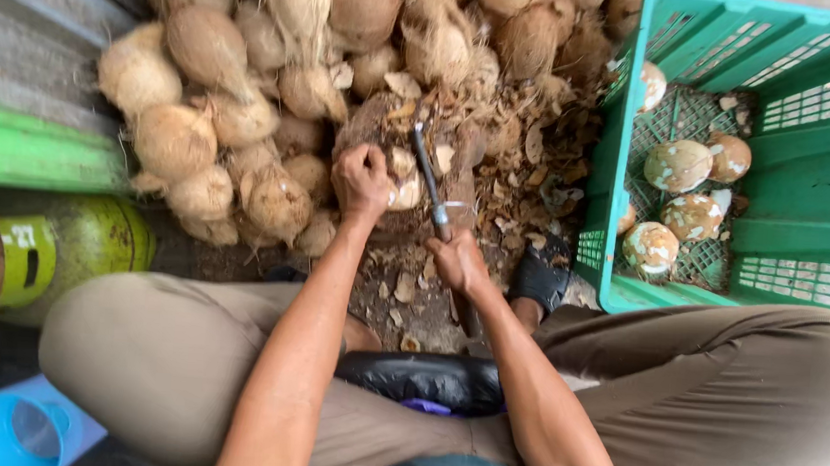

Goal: The person sits on the ground and uses a curved blade to peel the husk off a coconut. They rotate the coconut and strike the blade against a wooden block to remove the outer layer, then place the peeled coconut into a green crate.

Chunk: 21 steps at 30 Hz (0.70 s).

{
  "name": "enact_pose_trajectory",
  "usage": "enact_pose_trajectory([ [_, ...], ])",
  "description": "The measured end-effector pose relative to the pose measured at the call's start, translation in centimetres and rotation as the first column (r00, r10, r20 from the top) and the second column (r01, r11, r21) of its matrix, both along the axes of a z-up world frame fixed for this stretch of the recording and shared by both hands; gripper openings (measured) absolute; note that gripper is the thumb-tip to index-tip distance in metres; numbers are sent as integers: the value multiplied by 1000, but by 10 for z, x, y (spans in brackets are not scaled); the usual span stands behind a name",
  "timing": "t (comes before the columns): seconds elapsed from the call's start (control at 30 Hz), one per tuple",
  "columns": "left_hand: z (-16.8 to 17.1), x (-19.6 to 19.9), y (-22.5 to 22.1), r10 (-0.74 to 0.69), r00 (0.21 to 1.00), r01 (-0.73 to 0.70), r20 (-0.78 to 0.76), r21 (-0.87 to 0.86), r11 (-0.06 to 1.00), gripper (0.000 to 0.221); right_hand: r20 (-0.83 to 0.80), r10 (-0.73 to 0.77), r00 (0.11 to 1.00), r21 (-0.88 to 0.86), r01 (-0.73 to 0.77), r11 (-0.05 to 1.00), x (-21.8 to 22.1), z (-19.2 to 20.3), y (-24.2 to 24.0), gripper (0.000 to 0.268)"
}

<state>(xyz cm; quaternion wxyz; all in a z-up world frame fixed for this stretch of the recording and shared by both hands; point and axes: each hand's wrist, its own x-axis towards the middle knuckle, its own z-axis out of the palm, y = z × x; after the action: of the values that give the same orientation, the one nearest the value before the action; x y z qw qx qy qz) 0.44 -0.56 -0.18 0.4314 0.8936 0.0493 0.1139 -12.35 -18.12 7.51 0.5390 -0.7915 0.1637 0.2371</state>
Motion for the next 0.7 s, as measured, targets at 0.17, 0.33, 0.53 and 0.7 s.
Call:
enact_pose_trajectory([
  [0.17, 1, -51, 13, 80, 981, -85, -177, -20, 996, 50, -36, -12, 999, -8, 12, 1000, -32, -25, 14, 17],
  [0.33, 25, -32, 3, -166, 973, 132, 161, 206, 970, 53, -299, -75, 951, 200, 139, 970, 3, -11, -2, 29],
  [0.53, 15, -57, 5, -210, 976, 217, -52, 229, 949, 83, -169, -200, 965, 341, 247, 907, -1, 8, -14, 30],
  [0.7, 3, -65, -1, -87, 994, 71, 70, 204, 976, 83, -79, -161, 984, 276, 176, 945, -6, 7, -14, 28],
])
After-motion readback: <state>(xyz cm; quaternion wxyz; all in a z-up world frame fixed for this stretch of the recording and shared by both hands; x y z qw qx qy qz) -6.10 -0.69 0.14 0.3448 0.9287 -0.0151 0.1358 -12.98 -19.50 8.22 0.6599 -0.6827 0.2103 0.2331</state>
